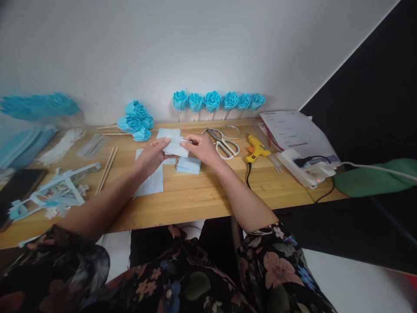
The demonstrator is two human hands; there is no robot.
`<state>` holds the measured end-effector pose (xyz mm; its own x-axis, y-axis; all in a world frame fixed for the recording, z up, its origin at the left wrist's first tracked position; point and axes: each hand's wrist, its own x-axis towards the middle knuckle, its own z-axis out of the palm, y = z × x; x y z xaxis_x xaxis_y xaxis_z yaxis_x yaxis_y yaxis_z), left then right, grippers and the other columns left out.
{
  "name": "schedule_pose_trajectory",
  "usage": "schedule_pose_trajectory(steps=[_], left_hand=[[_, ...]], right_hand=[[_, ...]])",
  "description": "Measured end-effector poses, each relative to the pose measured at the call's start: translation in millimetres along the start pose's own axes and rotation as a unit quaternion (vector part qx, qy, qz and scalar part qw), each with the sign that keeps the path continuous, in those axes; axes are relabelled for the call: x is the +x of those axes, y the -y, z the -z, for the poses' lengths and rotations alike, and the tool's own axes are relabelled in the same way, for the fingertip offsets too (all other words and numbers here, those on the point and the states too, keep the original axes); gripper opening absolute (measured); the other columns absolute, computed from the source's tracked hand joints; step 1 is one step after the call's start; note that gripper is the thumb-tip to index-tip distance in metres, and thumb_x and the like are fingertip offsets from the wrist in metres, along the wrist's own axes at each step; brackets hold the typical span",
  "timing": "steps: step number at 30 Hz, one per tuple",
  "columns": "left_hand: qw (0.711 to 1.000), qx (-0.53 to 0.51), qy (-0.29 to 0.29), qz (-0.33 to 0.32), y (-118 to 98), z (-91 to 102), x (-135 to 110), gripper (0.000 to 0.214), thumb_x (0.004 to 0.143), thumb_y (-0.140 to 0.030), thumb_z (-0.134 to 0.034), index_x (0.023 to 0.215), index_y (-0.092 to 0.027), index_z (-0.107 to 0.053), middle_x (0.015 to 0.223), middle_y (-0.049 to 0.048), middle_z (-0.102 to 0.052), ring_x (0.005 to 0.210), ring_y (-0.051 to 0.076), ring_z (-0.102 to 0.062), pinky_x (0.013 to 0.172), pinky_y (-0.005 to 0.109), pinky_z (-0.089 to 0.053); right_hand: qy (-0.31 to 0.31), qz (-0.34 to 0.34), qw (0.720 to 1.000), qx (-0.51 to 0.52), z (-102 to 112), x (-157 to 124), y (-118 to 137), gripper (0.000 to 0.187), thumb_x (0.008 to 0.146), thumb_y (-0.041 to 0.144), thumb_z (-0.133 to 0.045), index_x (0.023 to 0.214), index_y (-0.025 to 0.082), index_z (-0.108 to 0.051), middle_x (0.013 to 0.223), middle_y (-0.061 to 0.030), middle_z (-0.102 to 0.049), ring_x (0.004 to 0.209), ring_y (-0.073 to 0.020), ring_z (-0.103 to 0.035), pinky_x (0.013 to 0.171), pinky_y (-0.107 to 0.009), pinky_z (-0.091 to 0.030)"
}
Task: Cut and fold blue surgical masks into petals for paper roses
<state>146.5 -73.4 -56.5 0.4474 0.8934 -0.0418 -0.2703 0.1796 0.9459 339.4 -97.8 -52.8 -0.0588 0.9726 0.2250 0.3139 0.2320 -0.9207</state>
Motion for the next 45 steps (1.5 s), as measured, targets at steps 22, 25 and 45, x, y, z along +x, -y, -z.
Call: schedule_pose_trajectory(steps=[22, 25, 45], left_hand=[[0.999, -0.001, -0.028, -0.033, 4.2, 1.3, 2.6, 0.044, 0.069, -0.051, -0.084, 0.087, -0.013, -0.072, 0.086, 0.0075, -0.075, 0.081, 0.019, -0.071, 0.068, 0.029, -0.057], [0.999, 0.016, -0.026, -0.026, 4.8, 2.0, 2.8, 0.042, 0.072, -0.051, -0.081, 0.088, -0.013, -0.072, 0.088, 0.0085, -0.075, 0.086, 0.021, -0.071, 0.071, 0.030, -0.058], [0.992, 0.106, -0.036, -0.053, 2.7, -3.2, -2.2, 0.037, 0.072, -0.049, -0.080, 0.072, -0.014, -0.069, 0.065, 0.0014, -0.065, 0.058, 0.011, -0.058, 0.058, 0.026, -0.052]], right_hand=[[-0.040, -0.019, 0.995, 0.089, -1.7, 3.7, -4.2, 0.035, 0.070, 0.049, -0.078, 0.087, 0.020, -0.071, 0.073, 0.0019, -0.062, 0.072, -0.0140, -0.055, 0.068, -0.027, -0.045], [-0.054, -0.010, 0.996, 0.068, -1.1, 4.1, -6.3, 0.030, 0.073, 0.048, -0.076, 0.078, 0.019, -0.068, 0.067, 0.0038, -0.057, 0.066, -0.0118, -0.049, 0.062, -0.026, -0.039], [-0.003, 0.054, 0.999, 0.003, 2.7, -3.1, 9.4, 0.029, 0.082, 0.044, -0.071, 0.099, 0.021, -0.075, 0.091, -0.0028, -0.074, 0.082, -0.0162, -0.063, 0.077, -0.030, -0.048]])
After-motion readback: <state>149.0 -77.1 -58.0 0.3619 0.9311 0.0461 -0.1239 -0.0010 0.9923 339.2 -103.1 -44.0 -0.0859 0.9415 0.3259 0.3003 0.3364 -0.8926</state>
